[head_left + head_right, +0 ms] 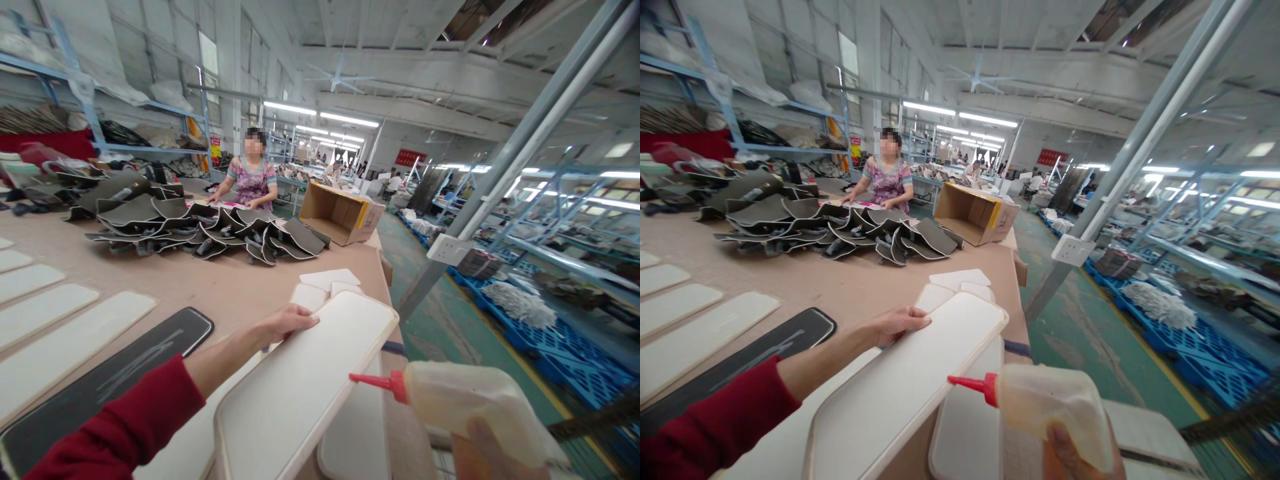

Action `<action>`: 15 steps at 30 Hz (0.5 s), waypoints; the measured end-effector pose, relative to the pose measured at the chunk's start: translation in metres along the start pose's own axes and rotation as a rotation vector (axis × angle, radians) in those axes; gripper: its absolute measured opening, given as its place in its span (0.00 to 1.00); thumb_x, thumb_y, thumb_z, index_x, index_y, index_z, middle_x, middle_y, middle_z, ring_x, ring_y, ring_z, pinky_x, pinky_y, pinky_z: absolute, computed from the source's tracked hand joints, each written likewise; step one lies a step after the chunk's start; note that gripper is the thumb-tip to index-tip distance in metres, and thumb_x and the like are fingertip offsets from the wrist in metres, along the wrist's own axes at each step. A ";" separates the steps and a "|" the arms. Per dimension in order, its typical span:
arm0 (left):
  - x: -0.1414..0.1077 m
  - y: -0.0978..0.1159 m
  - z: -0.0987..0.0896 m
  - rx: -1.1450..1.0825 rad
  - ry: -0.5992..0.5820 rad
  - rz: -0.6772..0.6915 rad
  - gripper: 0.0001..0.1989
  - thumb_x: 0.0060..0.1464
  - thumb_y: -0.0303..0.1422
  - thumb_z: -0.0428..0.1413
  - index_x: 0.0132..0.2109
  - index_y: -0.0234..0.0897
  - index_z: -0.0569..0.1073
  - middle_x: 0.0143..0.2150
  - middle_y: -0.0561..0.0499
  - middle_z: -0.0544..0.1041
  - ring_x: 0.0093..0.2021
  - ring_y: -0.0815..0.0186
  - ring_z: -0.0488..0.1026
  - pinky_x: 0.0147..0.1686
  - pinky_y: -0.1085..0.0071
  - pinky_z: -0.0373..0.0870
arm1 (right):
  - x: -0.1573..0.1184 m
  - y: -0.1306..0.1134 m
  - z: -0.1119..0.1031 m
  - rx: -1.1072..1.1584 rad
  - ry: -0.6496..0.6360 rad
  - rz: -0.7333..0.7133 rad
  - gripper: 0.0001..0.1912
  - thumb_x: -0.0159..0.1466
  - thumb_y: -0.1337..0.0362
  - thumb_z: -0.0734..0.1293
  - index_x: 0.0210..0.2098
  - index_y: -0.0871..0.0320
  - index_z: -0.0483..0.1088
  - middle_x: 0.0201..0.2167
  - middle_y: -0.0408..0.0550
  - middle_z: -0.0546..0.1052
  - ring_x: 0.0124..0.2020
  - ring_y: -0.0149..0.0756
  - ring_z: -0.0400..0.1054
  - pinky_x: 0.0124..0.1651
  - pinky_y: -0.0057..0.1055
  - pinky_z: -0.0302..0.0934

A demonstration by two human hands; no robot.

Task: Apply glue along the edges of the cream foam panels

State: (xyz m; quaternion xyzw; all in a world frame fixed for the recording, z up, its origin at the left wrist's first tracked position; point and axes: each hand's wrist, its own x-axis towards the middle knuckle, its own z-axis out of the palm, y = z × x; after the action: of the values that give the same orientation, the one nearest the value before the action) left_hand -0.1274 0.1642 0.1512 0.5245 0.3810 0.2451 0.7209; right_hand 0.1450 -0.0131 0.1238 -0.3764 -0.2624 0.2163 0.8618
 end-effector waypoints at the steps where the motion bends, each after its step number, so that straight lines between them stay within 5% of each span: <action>1: 0.001 0.000 0.000 -0.001 -0.001 -0.002 0.27 0.25 0.46 0.69 0.31 0.31 0.76 0.30 0.46 0.80 0.28 0.64 0.74 0.29 0.70 0.68 | -0.001 0.000 0.000 -0.003 -0.020 0.009 0.23 0.43 0.71 0.77 0.40 0.58 0.74 0.26 0.46 0.77 0.23 0.41 0.71 0.23 0.33 0.71; 6: 0.006 0.001 0.000 -0.009 -0.006 0.020 0.27 0.25 0.46 0.70 0.31 0.30 0.77 0.30 0.45 0.80 0.27 0.63 0.74 0.30 0.68 0.69 | -0.003 -0.003 -0.001 -0.037 -0.091 -0.043 0.23 0.46 0.71 0.77 0.42 0.60 0.73 0.26 0.47 0.77 0.23 0.39 0.71 0.27 0.31 0.71; 15: 0.018 0.002 -0.003 -0.021 0.022 0.011 0.26 0.23 0.44 0.70 0.30 0.30 0.76 0.27 0.46 0.80 0.26 0.63 0.74 0.31 0.68 0.70 | -0.002 0.010 -0.013 -0.063 -0.083 0.079 0.29 0.42 0.69 0.79 0.44 0.59 0.72 0.29 0.48 0.78 0.25 0.43 0.72 0.26 0.36 0.71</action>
State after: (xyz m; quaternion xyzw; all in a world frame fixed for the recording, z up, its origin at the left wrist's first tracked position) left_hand -0.1194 0.1800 0.1468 0.5163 0.3836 0.2589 0.7206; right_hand 0.1501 -0.0148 0.1083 -0.4042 -0.2895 0.2574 0.8286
